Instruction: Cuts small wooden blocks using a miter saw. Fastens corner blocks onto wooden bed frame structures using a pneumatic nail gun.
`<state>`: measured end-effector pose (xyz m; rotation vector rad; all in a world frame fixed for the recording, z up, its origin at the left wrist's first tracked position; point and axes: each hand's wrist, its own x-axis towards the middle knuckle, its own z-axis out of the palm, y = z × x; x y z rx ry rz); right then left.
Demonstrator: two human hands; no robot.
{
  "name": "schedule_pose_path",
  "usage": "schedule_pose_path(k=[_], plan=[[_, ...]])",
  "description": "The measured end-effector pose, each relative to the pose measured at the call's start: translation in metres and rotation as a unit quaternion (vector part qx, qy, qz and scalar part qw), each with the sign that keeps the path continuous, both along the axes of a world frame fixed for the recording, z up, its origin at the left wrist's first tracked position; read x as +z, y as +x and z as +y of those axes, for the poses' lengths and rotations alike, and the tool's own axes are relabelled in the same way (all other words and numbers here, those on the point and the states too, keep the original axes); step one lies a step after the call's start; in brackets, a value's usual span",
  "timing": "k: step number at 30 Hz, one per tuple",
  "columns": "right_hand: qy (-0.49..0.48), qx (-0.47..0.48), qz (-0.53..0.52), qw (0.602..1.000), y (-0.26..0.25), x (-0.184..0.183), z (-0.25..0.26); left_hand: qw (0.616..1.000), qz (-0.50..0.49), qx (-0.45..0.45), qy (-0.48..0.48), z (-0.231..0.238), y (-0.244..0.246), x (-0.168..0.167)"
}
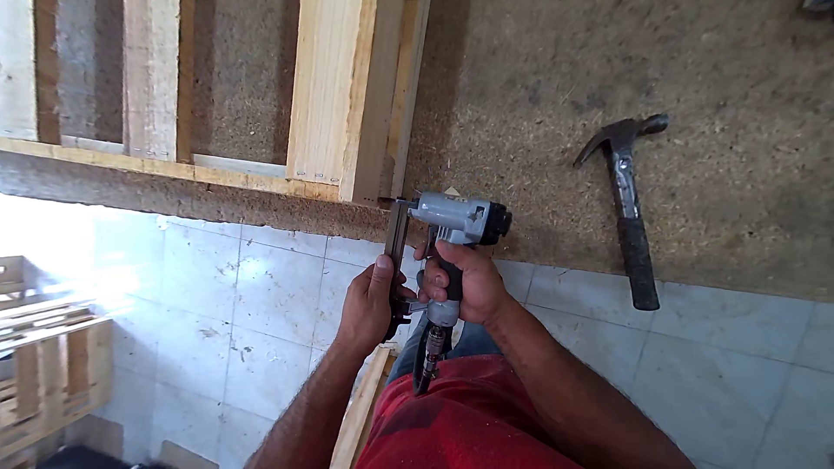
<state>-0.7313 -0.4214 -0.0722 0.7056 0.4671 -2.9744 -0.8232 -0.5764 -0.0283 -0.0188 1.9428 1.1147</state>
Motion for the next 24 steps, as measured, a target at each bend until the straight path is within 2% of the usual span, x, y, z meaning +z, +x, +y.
schedule_pose_path(k=[10,24], plan=[[0.021,0.008,-0.028,0.999,0.005,0.009,-0.008,1.000,0.003,-0.004,-0.024,-0.007,0.005,0.007],[0.007,-0.012,0.010,1.000,0.008,-0.001,-0.015,1.000,-0.001,-0.019,-0.019,-0.012,0.004,0.006]])
